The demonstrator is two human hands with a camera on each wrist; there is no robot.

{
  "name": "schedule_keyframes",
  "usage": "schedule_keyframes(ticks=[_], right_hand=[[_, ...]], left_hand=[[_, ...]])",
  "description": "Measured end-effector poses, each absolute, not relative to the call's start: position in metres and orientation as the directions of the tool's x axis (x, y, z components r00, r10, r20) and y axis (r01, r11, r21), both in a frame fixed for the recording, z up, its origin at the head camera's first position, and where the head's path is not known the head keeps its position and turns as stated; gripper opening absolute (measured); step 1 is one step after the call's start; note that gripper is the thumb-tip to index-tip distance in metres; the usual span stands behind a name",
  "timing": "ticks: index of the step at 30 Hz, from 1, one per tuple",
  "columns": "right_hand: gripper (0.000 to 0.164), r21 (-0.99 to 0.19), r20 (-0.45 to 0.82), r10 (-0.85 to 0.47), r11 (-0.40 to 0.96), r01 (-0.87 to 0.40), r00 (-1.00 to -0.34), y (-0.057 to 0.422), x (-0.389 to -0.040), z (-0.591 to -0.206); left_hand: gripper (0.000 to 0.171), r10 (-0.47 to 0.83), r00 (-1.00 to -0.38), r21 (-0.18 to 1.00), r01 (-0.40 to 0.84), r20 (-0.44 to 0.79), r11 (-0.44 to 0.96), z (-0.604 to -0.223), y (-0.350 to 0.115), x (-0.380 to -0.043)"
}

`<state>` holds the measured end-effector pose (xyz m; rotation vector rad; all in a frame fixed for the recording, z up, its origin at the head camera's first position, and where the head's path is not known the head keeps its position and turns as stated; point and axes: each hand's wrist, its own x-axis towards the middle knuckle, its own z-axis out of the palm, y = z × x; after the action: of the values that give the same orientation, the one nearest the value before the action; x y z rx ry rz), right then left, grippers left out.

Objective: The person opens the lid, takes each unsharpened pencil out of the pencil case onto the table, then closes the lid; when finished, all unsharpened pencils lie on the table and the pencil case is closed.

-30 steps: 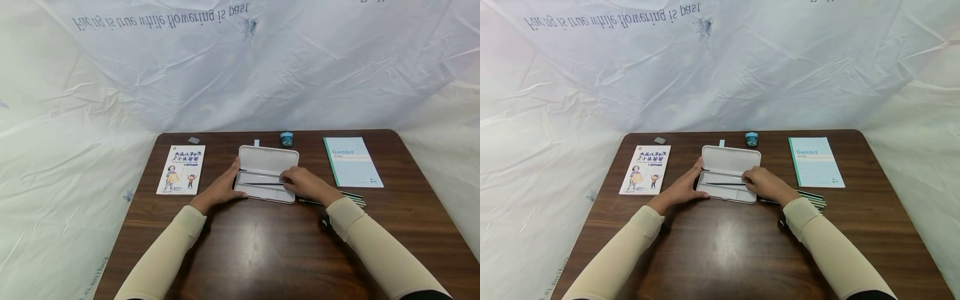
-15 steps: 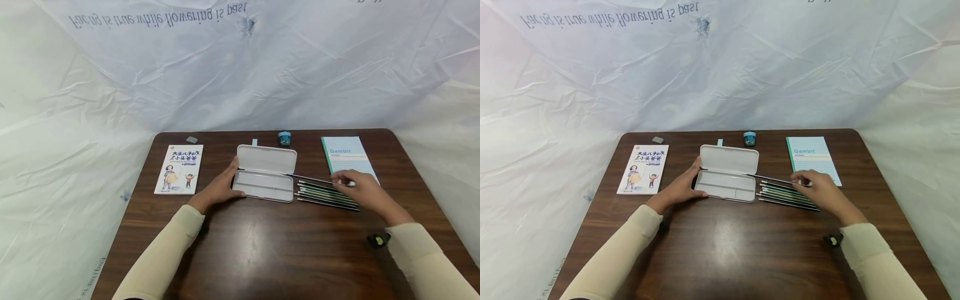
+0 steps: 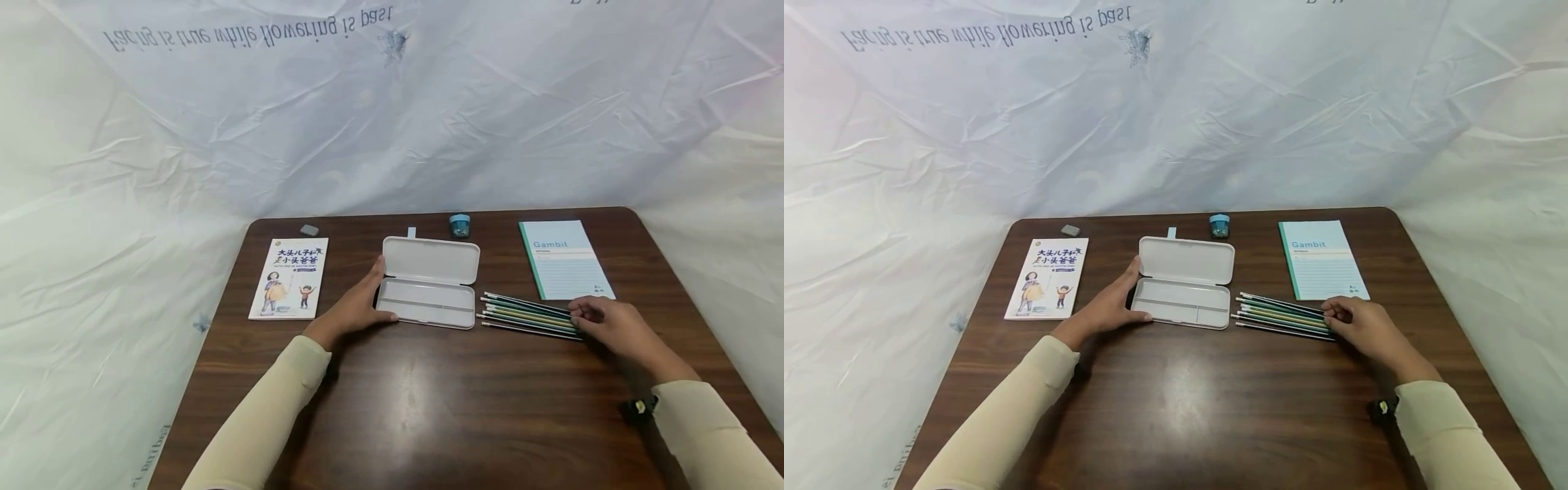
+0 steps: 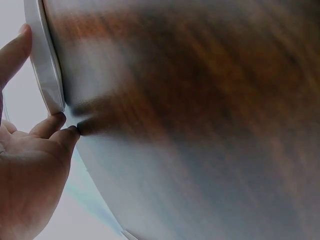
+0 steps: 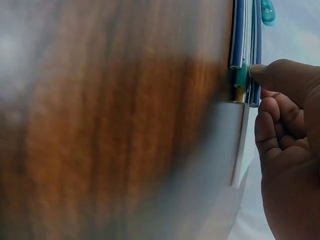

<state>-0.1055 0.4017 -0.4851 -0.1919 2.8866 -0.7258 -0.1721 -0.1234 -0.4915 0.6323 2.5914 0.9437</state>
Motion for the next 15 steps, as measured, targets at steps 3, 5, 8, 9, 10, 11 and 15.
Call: schedule_keyframes(ticks=[3, 5, 8, 9, 10, 11, 15], right_hand=[[0.022, -0.474, -0.129, -0.169, 0.876, -0.089, -0.977, 0.398, -0.11, -0.481], [0.024, -0.479, -0.134, -0.175, 0.873, -0.09, -0.975, 0.395, -0.113, -0.478], [0.025, -0.481, -0.119, -0.182, 0.871, -0.104, -0.976, 0.389, -0.119, -0.472], [0.026, -0.483, -0.116, -0.187, 0.869, -0.109, -0.976, 0.386, -0.121, -0.47], [0.027, -0.483, -0.115, -0.19, 0.868, -0.112, -0.975, 0.382, -0.123, -0.468], [0.028, -0.483, -0.105, -0.196, 0.867, -0.122, -0.975, 0.378, -0.126, -0.465], [0.036, -0.497, -0.046, -0.246, 0.846, -0.192, -0.968, 0.355, -0.138, -0.456]], left_hand=[[0.133, 0.497, -0.856, 0.668, 0.288, -0.141, 0.686, -0.492, -0.123, -0.171], [0.133, 0.497, -0.856, 0.671, 0.286, -0.141, 0.684, -0.493, -0.123, -0.171], [0.133, 0.501, -0.855, 0.674, 0.291, -0.136, 0.679, -0.493, -0.123, -0.173], [0.134, 0.502, -0.855, 0.673, 0.294, -0.132, 0.679, -0.494, -0.123, -0.173], [0.134, 0.502, -0.855, 0.673, 0.295, -0.131, 0.678, -0.494, -0.123, -0.173], [0.134, 0.502, -0.855, 0.674, 0.296, -0.129, 0.677, -0.494, -0.123, -0.174], [0.134, 0.498, -0.857, 0.674, 0.291, -0.131, 0.679, -0.494, -0.124, -0.173]])
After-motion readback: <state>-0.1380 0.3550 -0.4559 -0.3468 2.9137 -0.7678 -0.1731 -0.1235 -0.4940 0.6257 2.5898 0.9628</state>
